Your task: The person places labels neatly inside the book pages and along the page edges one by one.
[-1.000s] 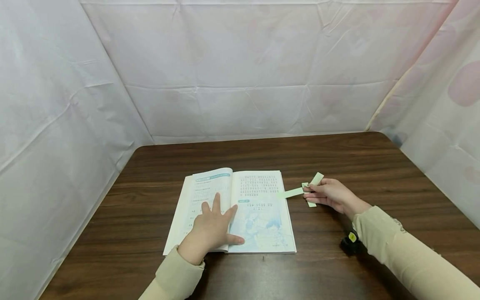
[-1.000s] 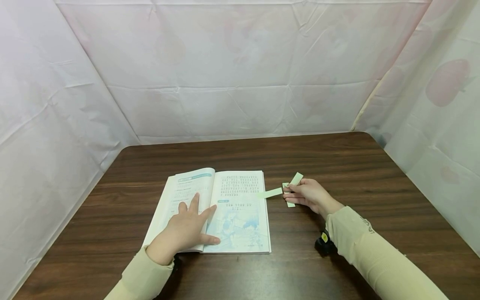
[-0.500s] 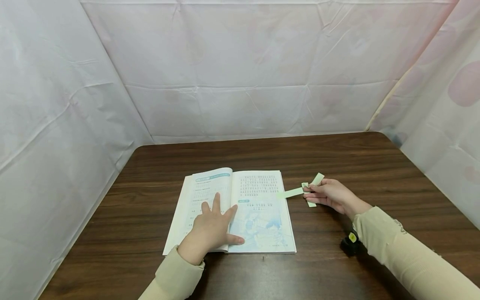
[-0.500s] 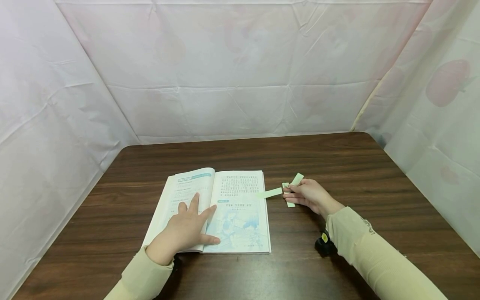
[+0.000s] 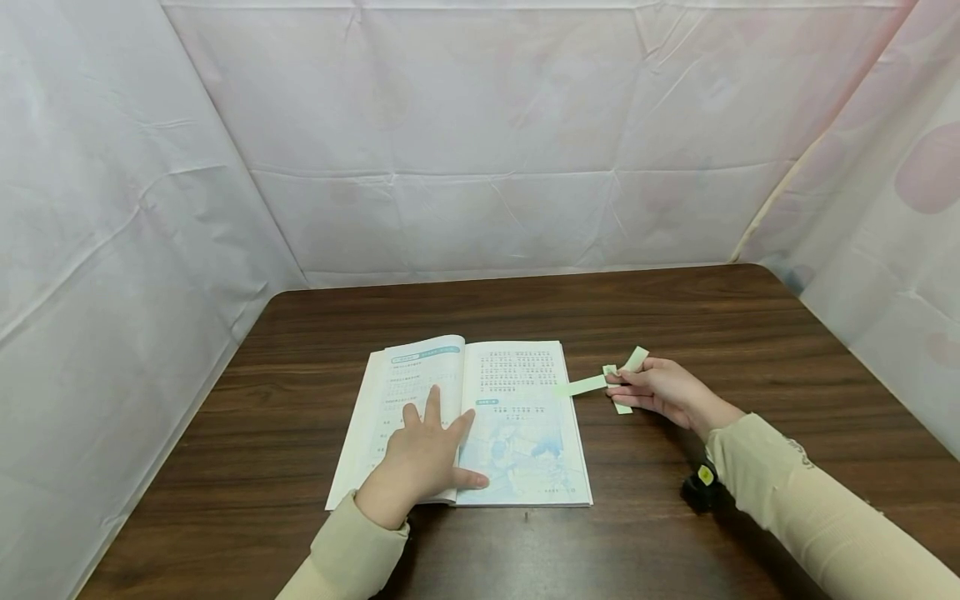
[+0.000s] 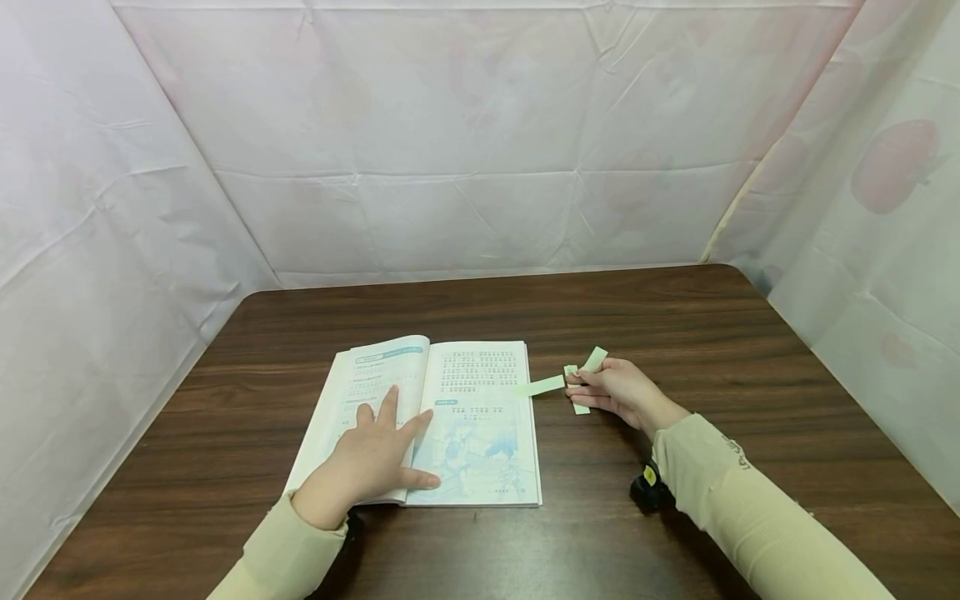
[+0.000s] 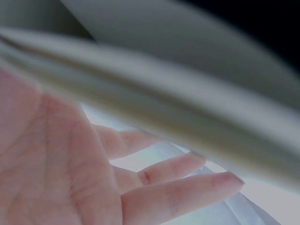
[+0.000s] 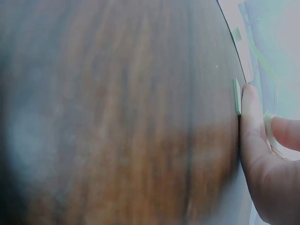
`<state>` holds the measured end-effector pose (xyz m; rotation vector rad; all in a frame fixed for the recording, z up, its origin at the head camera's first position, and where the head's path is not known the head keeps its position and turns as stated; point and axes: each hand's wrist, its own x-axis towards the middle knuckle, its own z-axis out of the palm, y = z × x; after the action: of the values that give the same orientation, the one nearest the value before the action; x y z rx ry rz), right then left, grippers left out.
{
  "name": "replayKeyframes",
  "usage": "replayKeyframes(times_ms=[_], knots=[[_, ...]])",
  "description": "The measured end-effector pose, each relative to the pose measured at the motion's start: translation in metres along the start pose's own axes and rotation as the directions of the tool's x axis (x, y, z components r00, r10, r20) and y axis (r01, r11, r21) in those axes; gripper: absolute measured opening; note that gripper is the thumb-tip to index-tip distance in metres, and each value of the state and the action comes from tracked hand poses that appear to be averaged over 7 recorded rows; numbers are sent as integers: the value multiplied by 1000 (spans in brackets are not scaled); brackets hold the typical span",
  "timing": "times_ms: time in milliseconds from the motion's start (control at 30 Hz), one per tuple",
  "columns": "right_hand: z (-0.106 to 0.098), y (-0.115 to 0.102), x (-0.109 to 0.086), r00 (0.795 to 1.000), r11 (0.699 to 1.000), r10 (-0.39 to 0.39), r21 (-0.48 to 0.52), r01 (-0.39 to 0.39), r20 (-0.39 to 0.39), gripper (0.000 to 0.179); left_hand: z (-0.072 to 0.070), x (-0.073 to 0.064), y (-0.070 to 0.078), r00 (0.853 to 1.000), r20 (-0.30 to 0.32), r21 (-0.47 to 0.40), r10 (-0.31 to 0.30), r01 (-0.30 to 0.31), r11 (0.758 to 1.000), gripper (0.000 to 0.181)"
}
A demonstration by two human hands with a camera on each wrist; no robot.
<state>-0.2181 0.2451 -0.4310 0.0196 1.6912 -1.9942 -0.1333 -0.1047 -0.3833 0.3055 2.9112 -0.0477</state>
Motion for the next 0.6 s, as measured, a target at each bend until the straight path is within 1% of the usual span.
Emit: replayKeyframes(times_ms=[300, 600], knots=[[-2, 1, 1, 1000, 1000, 7, 6, -7, -2, 23, -1, 0, 1, 1000, 8, -4, 0, 0, 1000, 95], [-1, 2, 0, 1000, 999, 0, 35, 0, 3, 26, -2, -1, 1, 1000, 11, -2, -2, 2, 1000, 94]])
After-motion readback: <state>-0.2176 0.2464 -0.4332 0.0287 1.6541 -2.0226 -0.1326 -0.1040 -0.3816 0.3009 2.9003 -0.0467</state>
